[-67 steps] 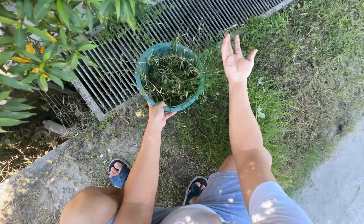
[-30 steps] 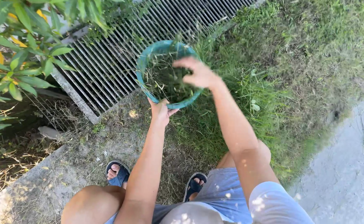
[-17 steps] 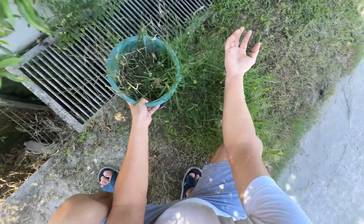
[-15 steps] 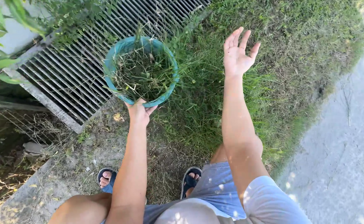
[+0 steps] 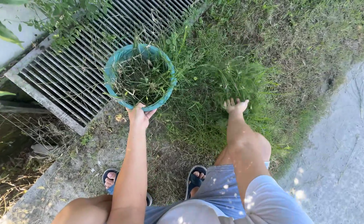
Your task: Gather loose cut grass and pull weeds from the ground, placing them into a small blue bucket.
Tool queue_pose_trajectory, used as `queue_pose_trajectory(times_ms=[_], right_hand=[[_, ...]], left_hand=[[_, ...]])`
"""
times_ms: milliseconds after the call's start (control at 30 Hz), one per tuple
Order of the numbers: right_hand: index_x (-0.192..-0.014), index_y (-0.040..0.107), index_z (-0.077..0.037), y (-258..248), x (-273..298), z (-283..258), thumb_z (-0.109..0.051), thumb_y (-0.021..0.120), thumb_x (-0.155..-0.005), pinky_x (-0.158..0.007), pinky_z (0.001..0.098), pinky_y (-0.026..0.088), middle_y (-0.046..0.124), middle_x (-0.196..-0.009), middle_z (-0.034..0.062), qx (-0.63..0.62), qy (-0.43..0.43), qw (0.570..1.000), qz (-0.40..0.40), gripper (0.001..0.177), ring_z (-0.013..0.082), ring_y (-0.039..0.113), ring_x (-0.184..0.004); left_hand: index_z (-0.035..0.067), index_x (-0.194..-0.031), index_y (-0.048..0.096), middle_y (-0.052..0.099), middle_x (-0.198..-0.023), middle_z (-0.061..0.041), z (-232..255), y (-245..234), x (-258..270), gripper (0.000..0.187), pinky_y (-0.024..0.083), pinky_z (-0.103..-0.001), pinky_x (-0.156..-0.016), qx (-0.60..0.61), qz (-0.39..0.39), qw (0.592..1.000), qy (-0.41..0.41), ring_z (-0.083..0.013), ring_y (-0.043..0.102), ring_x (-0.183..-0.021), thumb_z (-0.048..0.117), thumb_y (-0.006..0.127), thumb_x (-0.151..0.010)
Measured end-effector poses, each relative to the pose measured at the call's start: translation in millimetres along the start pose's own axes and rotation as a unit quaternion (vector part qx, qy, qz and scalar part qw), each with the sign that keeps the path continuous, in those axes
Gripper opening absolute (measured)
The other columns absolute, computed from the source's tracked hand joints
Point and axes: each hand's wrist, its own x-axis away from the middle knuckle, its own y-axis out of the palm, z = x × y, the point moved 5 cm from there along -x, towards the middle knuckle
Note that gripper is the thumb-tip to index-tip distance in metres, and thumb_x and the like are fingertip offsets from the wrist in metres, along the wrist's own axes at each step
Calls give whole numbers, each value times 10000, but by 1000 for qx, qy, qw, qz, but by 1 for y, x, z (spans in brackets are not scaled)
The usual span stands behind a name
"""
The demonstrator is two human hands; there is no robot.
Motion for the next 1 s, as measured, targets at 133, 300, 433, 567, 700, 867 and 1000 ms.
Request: queue_pose_trajectory(times_ms=[133,300,433,567,700,867,1000], right_hand=[[-1512,431,-67,51,31,-5,-735,406,-964,-1155,543,384,448,-1550,216,-366,76,914,-159,865,358,462,-1407],[-1476,442,27,145,110,-41,-729,513,-970,-1148,449,442,483,-1504,259,-566,112,763,-290,913,368,507,-1356],[-1480,461,-28,183,151,-51,-687,507,-962,-1094,488,497,500,-1496,221,-598,169,668,-410,839,370,547,-1308],[-1462,507,-49,197,165,-47,-696,538,-953,-1062,539,550,551,-1474,192,-573,201,629,-485,824,358,581,-1301],[-1442,526,-49,211,176,-42,-674,564,-954,-1066,550,539,559,-1461,201,-573,226,616,-491,794,375,577,-1313],[-1422,541,-26,230,184,-38,-616,625,-965,-1060,556,540,568,-1457,176,-571,237,607,-500,750,375,575,-1315],[-1364,585,-37,238,176,-35,-597,616,-970,-985,490,579,621,-1345,201,-522,223,658,-495,685,334,652,-1170]], left_hand=[[275,-1418,165,555,-1079,-180,-20,-14,-14,689,667,-520,-732,-13,9,1000,-11,-339,724,-792,-63,484,-909],[248,-1396,180,565,-1122,-189,-28,-8,-30,620,657,-498,-739,-46,-13,999,8,-351,740,-819,-33,474,-927],[273,-1382,208,535,-1165,-177,-22,3,-16,659,699,-513,-690,-46,-15,999,21,-353,740,-813,-56,476,-879],[208,-1375,181,555,-1178,-236,-2,23,12,627,653,-483,-657,-77,-43,996,33,-381,752,-812,-40,496,-892],[195,-1371,163,545,-1158,-247,-1,34,29,628,646,-476,-667,-71,-45,996,25,-407,756,-819,-41,506,-900],[264,-1413,100,536,-1111,-229,2,53,64,731,645,-491,-663,-90,-53,994,-8,-397,733,-778,-44,500,-885],[249,-1427,135,553,-1065,-188,3,44,61,722,648,-497,-649,-100,-61,993,-8,-387,743,-766,-34,497,-870]])
